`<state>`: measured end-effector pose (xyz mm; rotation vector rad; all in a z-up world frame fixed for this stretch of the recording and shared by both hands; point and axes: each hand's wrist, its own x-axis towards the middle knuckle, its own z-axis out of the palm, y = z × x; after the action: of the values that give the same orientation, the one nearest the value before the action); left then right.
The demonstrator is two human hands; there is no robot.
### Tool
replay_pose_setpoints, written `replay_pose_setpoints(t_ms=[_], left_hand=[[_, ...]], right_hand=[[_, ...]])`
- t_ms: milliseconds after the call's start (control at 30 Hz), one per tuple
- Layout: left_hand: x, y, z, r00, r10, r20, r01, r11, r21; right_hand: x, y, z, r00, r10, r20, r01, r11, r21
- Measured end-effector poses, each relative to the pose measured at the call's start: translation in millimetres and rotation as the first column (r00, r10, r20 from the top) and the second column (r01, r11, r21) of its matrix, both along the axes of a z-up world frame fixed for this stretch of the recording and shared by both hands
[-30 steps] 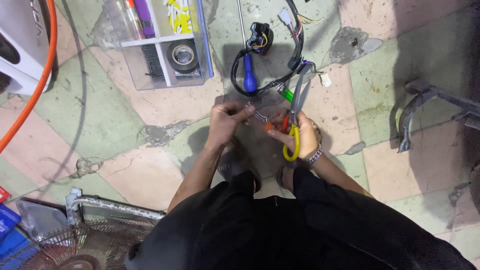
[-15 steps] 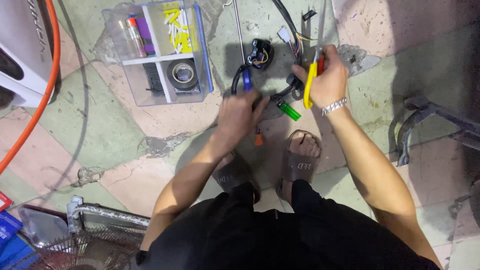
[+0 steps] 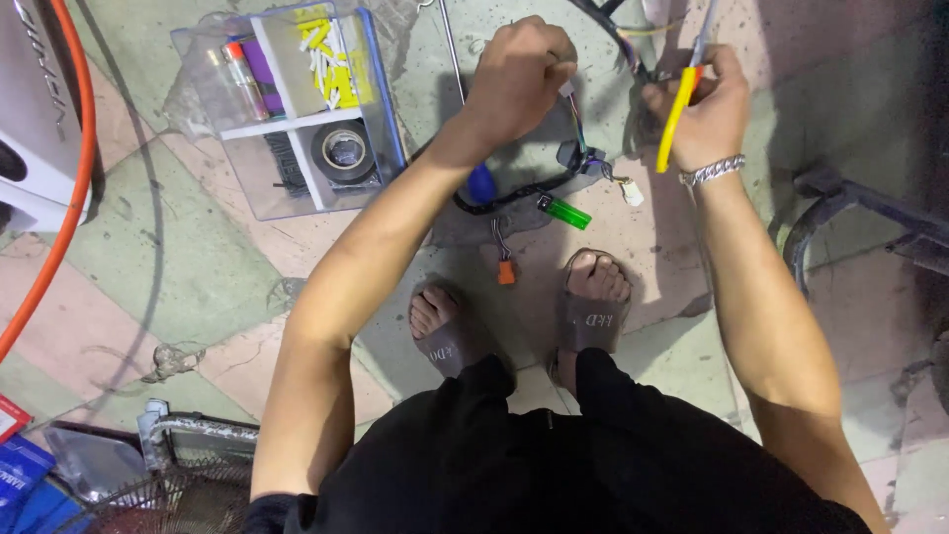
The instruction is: Repairing a motorcycle wiring harness by stripping, joining, and insulating wires using various tools.
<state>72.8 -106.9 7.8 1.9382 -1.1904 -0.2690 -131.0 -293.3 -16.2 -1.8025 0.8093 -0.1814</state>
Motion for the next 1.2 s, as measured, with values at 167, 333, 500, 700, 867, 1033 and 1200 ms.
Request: replay_pose_setpoints(t_ms=[167,333,500,700,867,1033,1200], left_hand=[[-12.3,30.2,92.5,0.980,0.029,-0.197,-0.037,0.999,-0.039],[-40.4,84.0,97.1,0.922,0.200,-0.331,-0.212,0.977,0.002],[-52.4,123.7,96.2,0.847,0.304,-0.436,-0.388,0.914,-0.116],[-63.3,152.8,98.3,0.790,0.445,-0.422,-0.562,0.800,-0.210],[-58.5,161.1,118.3,0.942,0.336,-0.011,-0.333,0.937,0.111],[-74.6,146.9,94.9,0.961,0.053,0.272,-0.111,0.973,0.203],[-80.1,154.5,107.8,0.975,0.066,-0.211,0.002,0.952,0.307]], right_hand=[[-9.9,48.2,91.7,0.996,0.082,0.035,-0.066,0.945,-0.321],[-9.7,119.8,108.5,0.999,-0.021,0.048,0.016,0.993,0.119],[7.4,132.7,93.6,0.999,0.036,0.004,-0.036,0.988,0.148],[14.2,130.8,91.4,0.962,0.247,0.115,-0.272,0.885,0.377],[28.0,121.9,104.1,0.898,0.428,0.098,-0.439,0.871,0.221],[31.2,127.0,101.7,0.875,0.468,0.125,-0.481,0.871,0.106],[23.8,111.4,104.6,0.885,0.441,0.150,-0.465,0.856,0.227]])
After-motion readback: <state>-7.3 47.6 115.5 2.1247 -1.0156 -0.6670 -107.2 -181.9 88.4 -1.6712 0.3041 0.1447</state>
